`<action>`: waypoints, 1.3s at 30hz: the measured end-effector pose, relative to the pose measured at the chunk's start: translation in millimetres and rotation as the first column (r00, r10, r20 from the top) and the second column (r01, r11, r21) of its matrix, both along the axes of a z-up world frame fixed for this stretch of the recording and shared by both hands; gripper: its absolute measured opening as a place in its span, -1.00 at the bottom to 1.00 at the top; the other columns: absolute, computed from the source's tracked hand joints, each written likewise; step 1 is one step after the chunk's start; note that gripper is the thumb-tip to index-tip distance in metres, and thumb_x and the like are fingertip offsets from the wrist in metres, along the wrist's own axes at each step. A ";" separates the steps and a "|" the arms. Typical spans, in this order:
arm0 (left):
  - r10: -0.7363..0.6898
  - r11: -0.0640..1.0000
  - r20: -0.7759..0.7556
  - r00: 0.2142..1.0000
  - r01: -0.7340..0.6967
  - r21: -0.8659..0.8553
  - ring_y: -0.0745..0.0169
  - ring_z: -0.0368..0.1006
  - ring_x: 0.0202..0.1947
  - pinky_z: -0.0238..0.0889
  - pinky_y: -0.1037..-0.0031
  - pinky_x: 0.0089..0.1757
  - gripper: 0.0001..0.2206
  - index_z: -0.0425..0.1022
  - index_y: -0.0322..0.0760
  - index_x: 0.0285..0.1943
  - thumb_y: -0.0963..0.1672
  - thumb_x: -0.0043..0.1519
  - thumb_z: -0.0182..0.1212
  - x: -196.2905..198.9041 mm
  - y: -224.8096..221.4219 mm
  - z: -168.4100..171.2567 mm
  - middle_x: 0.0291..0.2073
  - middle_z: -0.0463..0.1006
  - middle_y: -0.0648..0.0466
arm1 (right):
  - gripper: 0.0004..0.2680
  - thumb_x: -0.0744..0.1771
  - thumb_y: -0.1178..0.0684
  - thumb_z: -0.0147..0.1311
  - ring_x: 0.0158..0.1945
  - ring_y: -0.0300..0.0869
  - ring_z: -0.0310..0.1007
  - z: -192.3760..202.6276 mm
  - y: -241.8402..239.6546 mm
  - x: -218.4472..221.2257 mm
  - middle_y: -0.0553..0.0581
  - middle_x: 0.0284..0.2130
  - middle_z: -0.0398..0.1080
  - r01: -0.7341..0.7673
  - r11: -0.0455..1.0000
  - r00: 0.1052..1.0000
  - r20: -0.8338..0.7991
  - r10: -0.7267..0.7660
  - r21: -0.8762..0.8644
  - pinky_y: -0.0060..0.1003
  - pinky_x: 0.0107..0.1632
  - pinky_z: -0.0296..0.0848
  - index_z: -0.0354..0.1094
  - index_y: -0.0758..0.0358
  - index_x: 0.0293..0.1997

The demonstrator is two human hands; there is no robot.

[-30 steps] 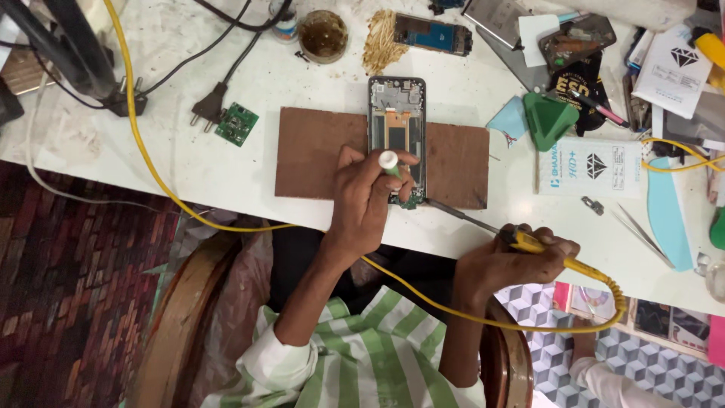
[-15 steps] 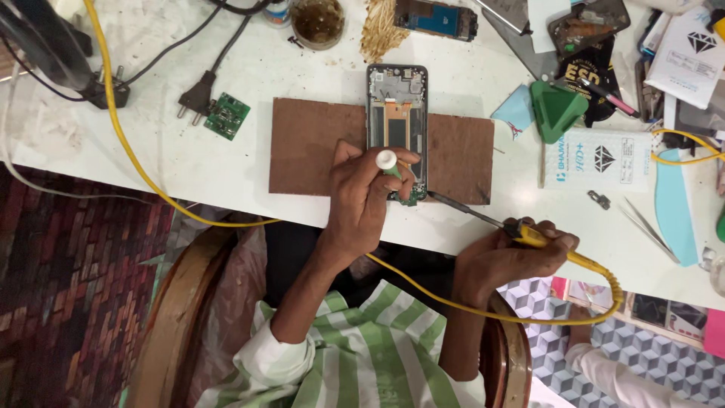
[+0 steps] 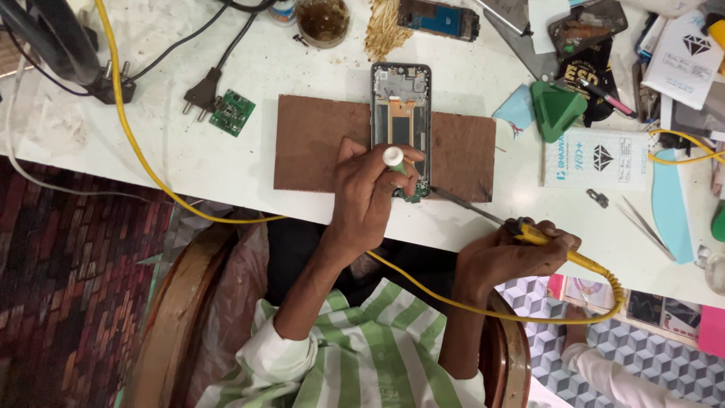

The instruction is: The person uses a soldering iron and a small tube to work on the internal components of a disassembled smartphone. They repeatedly apply the tube's contents and use the soldering iron on the circuit board area.

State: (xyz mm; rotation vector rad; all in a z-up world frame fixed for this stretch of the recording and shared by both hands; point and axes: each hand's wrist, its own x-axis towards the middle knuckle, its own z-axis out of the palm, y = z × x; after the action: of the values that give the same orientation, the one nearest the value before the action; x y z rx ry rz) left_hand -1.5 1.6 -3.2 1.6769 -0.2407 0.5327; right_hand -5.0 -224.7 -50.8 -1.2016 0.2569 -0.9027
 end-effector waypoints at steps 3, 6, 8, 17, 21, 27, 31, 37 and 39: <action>-0.001 1.000 0.026 1.000 0.002 -0.029 0.44 0.44 -0.47 0.03 0.41 -0.05 -0.75 0.52 -0.30 0.02 -0.11 0.50 -0.10 1.2 -1.5 -1.7 -0.47 0.58 0.18 | -0.77 0.47 -0.20 -0.08 -0.45 -0.38 0.13 -2.1 -2.5 3.7 -0.03 -0.30 0.29 0.001 1.000 1.000 0.010 -0.001 0.002 -0.52 -0.45 0.09 0.10 0.10 -0.17; 0.000 0.999 0.022 1.000 0.001 -0.037 0.43 0.44 -0.47 0.02 0.41 -0.05 -0.69 0.53 -0.30 0.02 -0.05 0.53 -0.14 0.8 -1.6 -3.4 -0.47 0.58 0.18 | -0.78 0.48 -0.19 -0.08 -0.36 -0.36 0.20 -4.5 -4.2 3.1 -0.03 -0.27 0.30 -0.009 1.000 1.000 0.019 0.008 0.014 -0.50 -0.35 0.16 0.12 0.10 -0.12; -0.006 1.000 0.025 1.000 0.006 -0.031 0.43 0.42 -0.47 0.02 0.41 -0.05 -0.65 0.52 -0.30 0.02 -0.02 0.54 -0.16 2.6 -1.5 -4.4 -0.48 0.57 0.18 | -0.78 0.48 -0.19 -0.09 -0.35 -0.34 0.23 -5.0 -3.6 1.6 -0.04 -0.27 0.29 -0.013 1.000 1.000 0.007 0.013 0.010 -0.48 -0.34 0.19 0.11 0.08 -0.15; 0.000 1.000 0.021 1.000 0.000 -0.003 0.44 0.37 -0.49 0.01 0.41 -0.05 -0.60 0.53 -0.28 0.05 0.01 0.55 -0.21 2.1 -1.5 -4.5 -0.49 0.57 0.21 | -0.77 0.51 -0.15 -0.12 -0.36 -0.31 0.20 -9.2 -5.6 -5.0 0.01 -0.35 0.18 0.051 0.994 0.994 0.099 -0.042 -0.092 -0.48 -0.28 0.20 0.04 0.13 -0.16; -0.006 1.000 0.000 1.000 0.006 -0.009 0.44 0.36 -0.50 0.01 0.41 -0.05 -0.60 0.54 -0.28 0.04 0.01 0.53 -0.20 0.8 -0.6 -2.1 -0.49 0.57 0.20 | -0.79 0.48 -0.12 -0.11 -0.31 -0.28 0.23 -3.6 -1.3 -2.0 0.01 -0.30 0.19 0.038 0.999 0.996 0.080 -0.040 0.025 -0.42 -0.24 0.24 0.07 0.14 -0.18; -0.011 0.999 0.007 1.000 0.012 -0.050 0.45 0.43 -0.46 0.05 0.43 -0.05 -0.64 0.53 -0.29 0.04 0.00 0.54 -0.17 1.6 -1.8 -3.5 -0.46 0.58 0.19 | -0.80 0.46 -0.12 -0.13 -0.34 -0.27 0.29 6.5 6.3 -0.9 0.03 -0.32 0.22 0.051 0.998 0.998 0.043 -0.053 0.043 -0.46 -0.31 0.27 0.08 0.14 -0.20; 0.005 1.000 0.019 1.000 -0.004 -0.015 0.43 0.42 -0.48 0.03 0.42 -0.06 -0.66 0.53 -0.29 0.03 -0.03 0.52 -0.16 1.5 -0.8 -4.1 -0.47 0.58 0.20 | -0.80 0.47 -0.11 -0.11 -0.33 -0.28 0.30 3.2 5.2 -0.8 0.02 -0.31 0.23 0.029 0.998 0.997 0.076 -0.033 0.048 -0.47 -0.31 0.28 0.09 0.14 -0.19; 0.012 1.000 0.012 1.000 -0.011 -0.013 0.43 0.43 -0.48 0.02 0.41 -0.06 -0.68 0.51 -0.26 0.03 -0.04 0.54 -0.16 0.9 -1.7 -2.6 -0.48 0.57 0.21 | -0.82 0.47 -0.11 -0.10 -0.30 -0.26 0.31 -4.1 -1.3 -0.4 0.03 -0.28 0.24 0.032 0.999 0.997 0.063 -0.033 0.028 -0.44 -0.26 0.30 0.10 0.14 -0.15; 0.003 1.000 0.005 1.000 -0.003 -0.027 0.44 0.44 -0.47 0.02 0.42 -0.06 -0.69 0.50 -0.25 0.03 -0.04 0.55 -0.17 0.7 -2.1 -2.7 -0.48 0.57 0.22 | -0.81 0.47 -0.12 -0.11 -0.30 -0.26 0.30 -7.1 -5.9 1.3 0.03 -0.27 0.25 0.030 0.998 0.998 0.057 -0.033 0.053 -0.45 -0.26 0.29 0.12 0.15 -0.13</action>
State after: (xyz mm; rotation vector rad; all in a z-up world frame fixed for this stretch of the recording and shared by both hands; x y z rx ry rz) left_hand -0.8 -0.6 -5.8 1.6502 -0.2334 0.5400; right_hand -3.7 -230.5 -57.9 -1.1236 0.2517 -0.9512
